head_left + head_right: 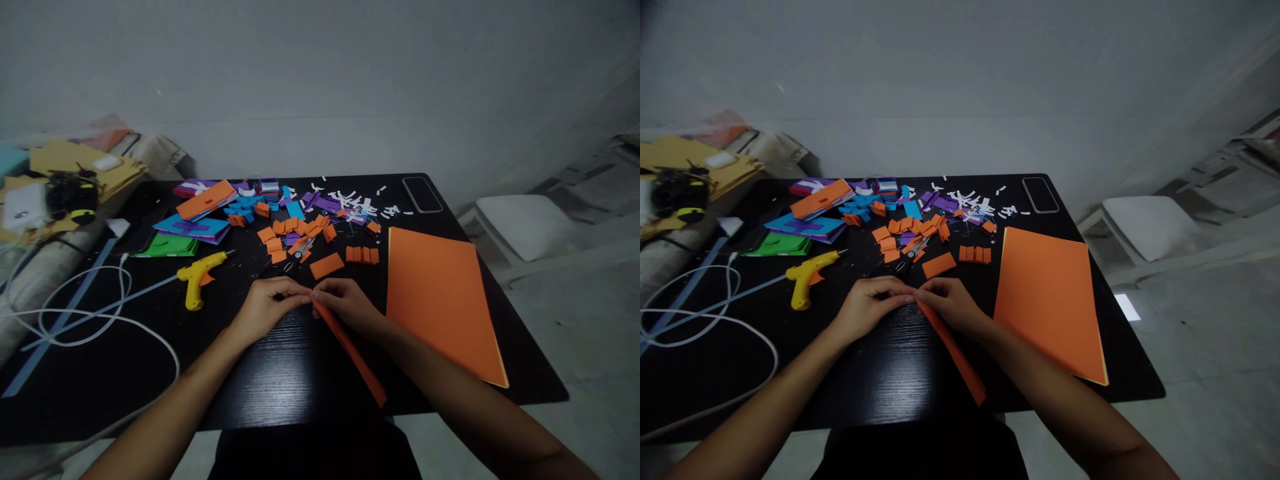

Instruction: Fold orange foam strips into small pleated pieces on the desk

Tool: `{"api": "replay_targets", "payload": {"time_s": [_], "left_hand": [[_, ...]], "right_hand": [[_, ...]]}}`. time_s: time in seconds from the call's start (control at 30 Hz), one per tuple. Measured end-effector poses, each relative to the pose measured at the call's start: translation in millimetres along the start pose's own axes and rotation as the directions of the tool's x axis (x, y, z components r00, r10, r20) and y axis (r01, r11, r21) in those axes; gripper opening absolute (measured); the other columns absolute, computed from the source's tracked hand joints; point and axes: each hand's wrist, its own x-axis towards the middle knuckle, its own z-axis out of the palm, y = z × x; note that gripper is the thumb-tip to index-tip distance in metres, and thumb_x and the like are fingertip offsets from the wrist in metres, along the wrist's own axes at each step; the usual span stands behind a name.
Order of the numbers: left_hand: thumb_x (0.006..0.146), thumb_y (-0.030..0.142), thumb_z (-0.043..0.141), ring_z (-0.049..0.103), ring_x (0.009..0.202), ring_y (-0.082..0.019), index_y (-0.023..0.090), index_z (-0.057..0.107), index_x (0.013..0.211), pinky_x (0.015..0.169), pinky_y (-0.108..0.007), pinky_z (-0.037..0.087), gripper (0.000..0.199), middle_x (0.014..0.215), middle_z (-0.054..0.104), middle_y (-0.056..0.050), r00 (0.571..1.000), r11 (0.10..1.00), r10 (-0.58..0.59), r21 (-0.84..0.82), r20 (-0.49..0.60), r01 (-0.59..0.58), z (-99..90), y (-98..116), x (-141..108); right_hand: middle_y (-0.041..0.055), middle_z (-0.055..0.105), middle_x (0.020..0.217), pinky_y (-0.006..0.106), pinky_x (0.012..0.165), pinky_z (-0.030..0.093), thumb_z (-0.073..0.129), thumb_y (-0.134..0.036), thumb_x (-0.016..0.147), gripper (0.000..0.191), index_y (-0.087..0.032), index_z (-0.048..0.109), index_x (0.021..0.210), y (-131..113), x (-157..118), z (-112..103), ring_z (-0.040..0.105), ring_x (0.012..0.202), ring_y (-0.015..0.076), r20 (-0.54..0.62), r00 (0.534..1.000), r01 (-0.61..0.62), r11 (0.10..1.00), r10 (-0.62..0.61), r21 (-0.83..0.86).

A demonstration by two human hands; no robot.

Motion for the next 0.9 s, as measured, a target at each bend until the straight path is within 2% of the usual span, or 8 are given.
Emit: {"api": "replay_targets", "payload": {"time_s": [0.37, 0.7, 0.9], "left_hand": [[0.088, 0.027, 0.077, 0.073, 0.079, -0.018, 0.021, 0.083, 0.092, 0.071, -0.026, 0.054, 0.01, 0.088, 0.081, -0.004, 1.0, 1.0, -0.015, -0.007, -0.014, 0.015, 1.5, 0.0, 0.0], [0.09, 0.023, 0.076, 0.071, 0.074, -0.014, 0.02, 0.083, 0.094, 0.065, -0.022, 0.051, 0.009, 0.086, 0.079, -0.003, 0.997, 0.996, 0.079, 0.033, -0.016, -0.079, 2.2, -3.3, 0.1], [0.089, 0.022, 0.076, 0.072, 0.074, -0.015, 0.02, 0.082, 0.093, 0.066, -0.023, 0.052, 0.008, 0.086, 0.079, -0.003, 0.993, 0.993, 0.117, 0.039, -0.025, -0.116, 2.6, -3.3, 0.1]], "right_hand": [[-0.0007, 0.069, 0.066, 0.028, 0.066, 0.046, 0.072, -0.044, 0.085, 0.027, -0.018, 0.071, 0.077, -0.4, 0.0, 0.4, 0.062, 0.064, 0.0149, 0.005, 1.0, 0.011, 1.0, -0.011, -0.003], [-0.0003, 0.07, 0.066, 0.027, 0.065, 0.045, 0.071, -0.042, 0.085, 0.027, -0.016, 0.071, 0.079, 0.7, 0.2, -0.6, 0.062, 0.064, 0.0148, 0.007, 1.0, -0.001, 1.0, 0.001, -0.03], [-0.0005, 0.07, 0.066, 0.027, 0.068, 0.046, 0.072, -0.043, 0.086, 0.027, -0.017, 0.071, 0.078, 0.3, 0.4, -1.0, 0.062, 0.064, 0.0143, 0.019, 1.0, 0.003, 1.0, -0.003, -0.005]]}}
